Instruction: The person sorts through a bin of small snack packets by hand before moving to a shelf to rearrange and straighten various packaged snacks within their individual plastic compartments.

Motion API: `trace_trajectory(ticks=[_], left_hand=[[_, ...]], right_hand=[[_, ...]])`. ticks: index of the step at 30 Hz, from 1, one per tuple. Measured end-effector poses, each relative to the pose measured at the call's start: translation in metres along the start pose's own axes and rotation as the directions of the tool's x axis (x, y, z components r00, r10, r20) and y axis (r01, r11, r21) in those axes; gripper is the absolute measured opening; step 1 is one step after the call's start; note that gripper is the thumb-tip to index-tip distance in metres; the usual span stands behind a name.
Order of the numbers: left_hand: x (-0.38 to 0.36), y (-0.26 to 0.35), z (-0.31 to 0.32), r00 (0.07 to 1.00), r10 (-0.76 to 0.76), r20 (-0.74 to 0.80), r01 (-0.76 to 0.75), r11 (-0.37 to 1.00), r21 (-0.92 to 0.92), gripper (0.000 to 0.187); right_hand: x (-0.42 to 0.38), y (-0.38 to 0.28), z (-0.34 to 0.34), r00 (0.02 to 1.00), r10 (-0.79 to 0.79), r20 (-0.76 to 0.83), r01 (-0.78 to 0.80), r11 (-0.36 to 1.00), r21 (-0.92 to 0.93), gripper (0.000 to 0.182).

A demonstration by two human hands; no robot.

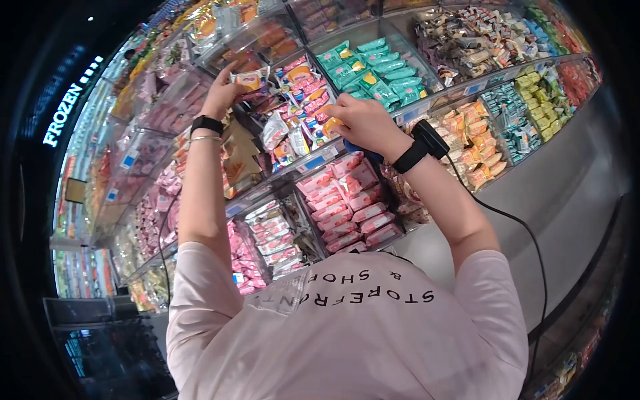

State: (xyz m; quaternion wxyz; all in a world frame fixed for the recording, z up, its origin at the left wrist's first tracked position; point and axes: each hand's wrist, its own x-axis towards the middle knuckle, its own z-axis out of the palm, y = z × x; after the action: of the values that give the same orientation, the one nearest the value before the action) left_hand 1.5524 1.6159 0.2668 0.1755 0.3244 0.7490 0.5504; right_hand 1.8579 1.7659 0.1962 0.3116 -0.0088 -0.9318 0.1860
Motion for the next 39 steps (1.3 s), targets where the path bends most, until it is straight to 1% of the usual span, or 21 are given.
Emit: trace_trajectory(ticks=[2,3,4,6,7,8,10,11,15,17,18,20,22,23,24,28,31,34,35,36,39], left_hand=[[0.001,0.003,0.009,0.998,-0.053,-0.024,0.057,0.953,0.297,0.052],[0.003,0.004,0.009,0.997,-0.076,0.024,0.054,0.865,0.498,0.044],[0.002,0.002,0.009,0.997,-0.077,0.025,0.055,0.865,0.498,0.044],[-0.002,0.004,0.013,0.994,0.011,0.107,-0.098,0.497,0.862,0.039],[-0.002,0.008,0.015,0.985,-0.048,0.166,-0.14,0.342,0.929,0.034],[0.001,-0.001,0.016,0.985,-0.05,0.168,-0.141,0.34,0.93,0.034],[0.002,-0.019,0.023,0.978,0.103,0.181,-0.159,-0.191,0.969,0.025],[0.002,-0.027,0.025,0.963,0.174,0.204,-0.163,-0.226,0.96,0.023],[0.008,-0.027,0.031,0.953,0.196,0.229,-0.178,-0.246,0.953,0.024],[-0.021,0.009,0.041,0.888,0.393,0.241,-0.198,-0.148,0.969,0.021],[-0.047,0.028,0.046,0.855,0.447,0.263,-0.277,-0.036,0.96,0.023],[-0.075,0.027,0.054,0.935,0.219,0.278,-0.321,0.194,0.927,0.026],[-0.096,0.013,0.066,0.947,0.117,0.299,-0.313,0.13,0.941,0.022],[-0.091,-0.012,0.072,0.956,0.125,0.264,-0.274,0.07,0.959,0.018],[-0.079,-0.045,0.073,0.962,0.143,0.232,-0.246,0.088,0.965,0.034],[-0.073,-0.065,0.085,0.97,0.179,0.163,-0.185,0.114,0.976,0.03],[-0.066,-0.044,0.071,0.964,0.065,0.256,-0.264,0.228,0.937,0.03],[-0.053,-0.002,0.052,0.88,-0.04,0.473,-0.416,0.413,0.81,0.046],[-0.047,0.004,0.05,0.881,-0.102,0.463,-0.393,0.389,0.833,0.051],[-0.028,-0.018,0.04,0.852,-0.008,0.523,-0.484,0.369,0.794,0.051],[-0.03,-0.021,0.044,0.901,0.107,0.421,-0.431,0.352,0.831,0.039]], right_hand=[[-0.002,0.001,0.001,1.0,0.004,0.006,-0.004,1.0,0.0,0.026],[-0.003,0.001,0.001,1.0,0.01,0.015,-0.01,1.0,0.001,0.024],[-0.004,0.001,0.001,1.0,0.012,0.016,-0.012,1.0,0.001,0.024],[-0.005,0.0,-0.001,1.0,0.006,-0.005,-0.006,0.999,0.04,0.022],[-0.006,0.0,-0.003,1.0,0.009,-0.005,-0.008,0.999,0.042,0.022],[-0.007,0.0,-0.005,1.0,0.016,0.012,-0.016,0.999,0.035,0.021],[-0.009,-0.001,-0.006,0.999,0.026,0.03,-0.027,0.999,0.028,0.021],[-0.01,0.0,-0.006,0.999,0.034,0.037,-0.035,0.999,0.024,0.021],[-0.011,0.001,-0.007,0.999,0.04,0.035,-0.04,0.999,0.002,0.019],[-0.015,0.0,-0.011,0.998,0.047,0.034,-0.047,0.999,0.012,0.019],[-0.015,0.001,-0.013,0.998,0.053,0.022,-0.053,0.998,0.02,0.018],[-0.019,0.005,-0.012,0.998,0.055,-0.001,-0.055,0.998,0.027,0.018],[-0.023,0.003,-0.01,0.999,0.049,-0.009,-0.049,0.998,0.037,0.018],[-0.022,0.001,-0.009,0.999,0.051,-0.004,-0.051,0.997,0.05,0.019],[-0.02,-0.001,-0.008,0.999,0.049,0.0,-0.049,0.997,0.062,0.019],[-0.017,-0.012,-0.009,0.998,0.047,0.047,-0.05,0.996,0.077,0.02],[-0.021,-0.007,-0.01,0.999,0.027,0.048,-0.03,0.997,0.069,0.026],[-0.026,-0.006,-0.014,0.999,0.033,-0.012,-0.032,0.996,0.087,0.027],[-0.026,-0.008,-0.017,0.998,0.061,0.01,-0.062,0.995,0.081,0.025],[-0.027,-0.009,-0.018,0.996,0.085,0.031,-0.087,0.994,0.071,0.023],[-0.028,-0.013,-0.021,0.998,0.064,0.014,-0.065,0.994,0.084,0.025]])
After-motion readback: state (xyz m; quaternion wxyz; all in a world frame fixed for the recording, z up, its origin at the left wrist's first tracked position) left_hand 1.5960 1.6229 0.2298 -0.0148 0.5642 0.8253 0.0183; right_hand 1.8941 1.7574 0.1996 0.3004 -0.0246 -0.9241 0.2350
